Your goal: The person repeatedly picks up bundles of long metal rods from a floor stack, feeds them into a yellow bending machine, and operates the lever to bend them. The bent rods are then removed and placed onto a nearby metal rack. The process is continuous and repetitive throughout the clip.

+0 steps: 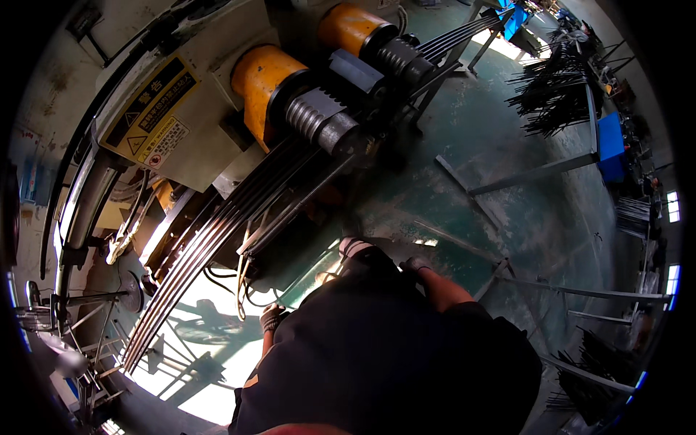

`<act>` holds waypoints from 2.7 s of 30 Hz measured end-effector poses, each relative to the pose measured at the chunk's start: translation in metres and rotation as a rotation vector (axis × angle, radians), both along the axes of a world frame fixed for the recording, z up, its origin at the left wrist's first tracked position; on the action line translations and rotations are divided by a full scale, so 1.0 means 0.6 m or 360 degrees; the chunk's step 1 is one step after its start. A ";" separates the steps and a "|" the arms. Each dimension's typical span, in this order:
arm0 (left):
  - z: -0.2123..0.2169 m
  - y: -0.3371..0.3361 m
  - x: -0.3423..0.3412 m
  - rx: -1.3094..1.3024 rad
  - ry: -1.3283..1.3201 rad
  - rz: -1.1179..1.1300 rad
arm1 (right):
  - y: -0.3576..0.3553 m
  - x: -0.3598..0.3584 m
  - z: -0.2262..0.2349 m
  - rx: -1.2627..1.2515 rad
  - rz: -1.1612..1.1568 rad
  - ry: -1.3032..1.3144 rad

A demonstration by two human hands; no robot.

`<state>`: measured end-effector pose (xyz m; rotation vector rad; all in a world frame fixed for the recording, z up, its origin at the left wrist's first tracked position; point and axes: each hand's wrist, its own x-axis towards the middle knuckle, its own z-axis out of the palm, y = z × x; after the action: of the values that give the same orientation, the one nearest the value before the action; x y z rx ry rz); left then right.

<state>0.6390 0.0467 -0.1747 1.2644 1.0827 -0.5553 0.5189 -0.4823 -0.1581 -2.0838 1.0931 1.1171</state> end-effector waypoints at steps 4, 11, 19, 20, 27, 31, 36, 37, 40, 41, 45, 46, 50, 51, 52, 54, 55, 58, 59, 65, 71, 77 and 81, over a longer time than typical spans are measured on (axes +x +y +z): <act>0.025 0.013 -0.018 0.0381 0.0055 -0.0329 | -0.009 -0.052 -0.084 -0.0072 0.0139 -0.0124; 0.008 0.061 -0.005 0.0705 -0.0029 -0.0797 | 0.022 0.137 -0.013 0.0027 0.0444 -0.0354; -0.109 0.094 0.003 0.1387 -0.0400 -0.1624 | 0.050 0.241 0.116 0.0090 0.0213 -0.0720; -0.105 0.064 0.032 0.0860 -0.0451 -0.1036 | 0.028 0.235 0.085 0.0012 0.0200 -0.0809; 0.226 -0.076 0.145 -0.0325 -0.1039 0.0323 | -0.030 0.306 0.234 -0.0249 0.0015 -0.1379; 0.453 -0.123 0.203 -0.0210 -0.1449 0.0419 | -0.047 0.372 0.364 0.0243 -0.0930 -0.2073; 0.670 -0.170 0.249 0.0648 -0.2218 0.0362 | -0.082 0.450 0.420 0.0739 -0.1439 -0.2556; 0.704 -0.164 0.257 0.0567 -0.2373 0.0283 | -0.078 0.451 0.439 0.0673 -0.1395 -0.2592; 0.837 -0.200 0.272 0.0696 -0.2639 0.0241 | -0.083 0.449 0.505 0.0381 -0.1200 -0.2784; 0.862 -0.205 0.289 0.0580 -0.2720 0.0225 | -0.101 0.442 0.519 0.0213 -0.1103 -0.2876; 0.982 -0.293 0.308 0.0524 -0.2938 -0.0028 | -0.158 0.451 0.637 -0.0098 -0.0925 -0.3262; 0.998 -0.326 0.315 0.0510 -0.2951 -0.0130 | -0.177 0.454 0.667 0.0004 -0.0950 -0.3324; 1.045 -0.447 0.326 0.0917 -0.2911 -0.0398 | -0.213 0.491 0.787 -0.0170 -0.0729 -0.3547; 1.052 -0.470 0.339 0.0768 -0.2906 -0.0489 | -0.217 0.495 0.821 -0.0358 -0.0597 -0.3552; 1.058 -0.489 0.352 0.0634 -0.2892 -0.0576 | -0.228 0.515 0.846 -0.0324 -0.0460 -0.3717; 1.073 -0.512 0.368 0.0712 -0.2785 -0.0681 | -0.247 0.556 0.904 -0.1486 0.0225 -0.3556; 1.085 -0.527 0.378 0.0908 -0.2907 -0.0729 | -0.271 0.567 0.939 -0.2345 0.0615 -0.3328; 1.115 -0.555 0.381 0.1107 -0.2621 -0.0784 | -0.245 0.638 1.027 -0.1659 0.0115 -0.3802; 1.126 -0.555 0.384 0.1350 -0.2618 -0.0770 | -0.221 0.643 1.053 -0.1223 0.0199 -0.3704; 1.119 -0.629 0.391 0.0866 -0.2628 -0.0512 | -0.261 0.727 1.104 0.1154 0.0215 -0.3210; 1.091 -0.621 0.400 0.1087 -0.2765 -0.0470 | -0.237 0.765 1.113 0.0426 0.0197 -0.3023; 1.096 -0.628 0.378 0.1311 -0.2685 -0.0512 | -0.215 0.769 1.082 0.0469 0.0250 -0.3101; 1.095 -0.630 0.389 0.1408 -0.2706 -0.0540 | -0.196 0.747 1.049 0.0458 0.0271 -0.3296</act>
<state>0.8722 -0.3311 0.4825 1.9603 -0.4504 0.8606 0.9672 -0.6002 0.4716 -1.7474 -0.3057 -0.9199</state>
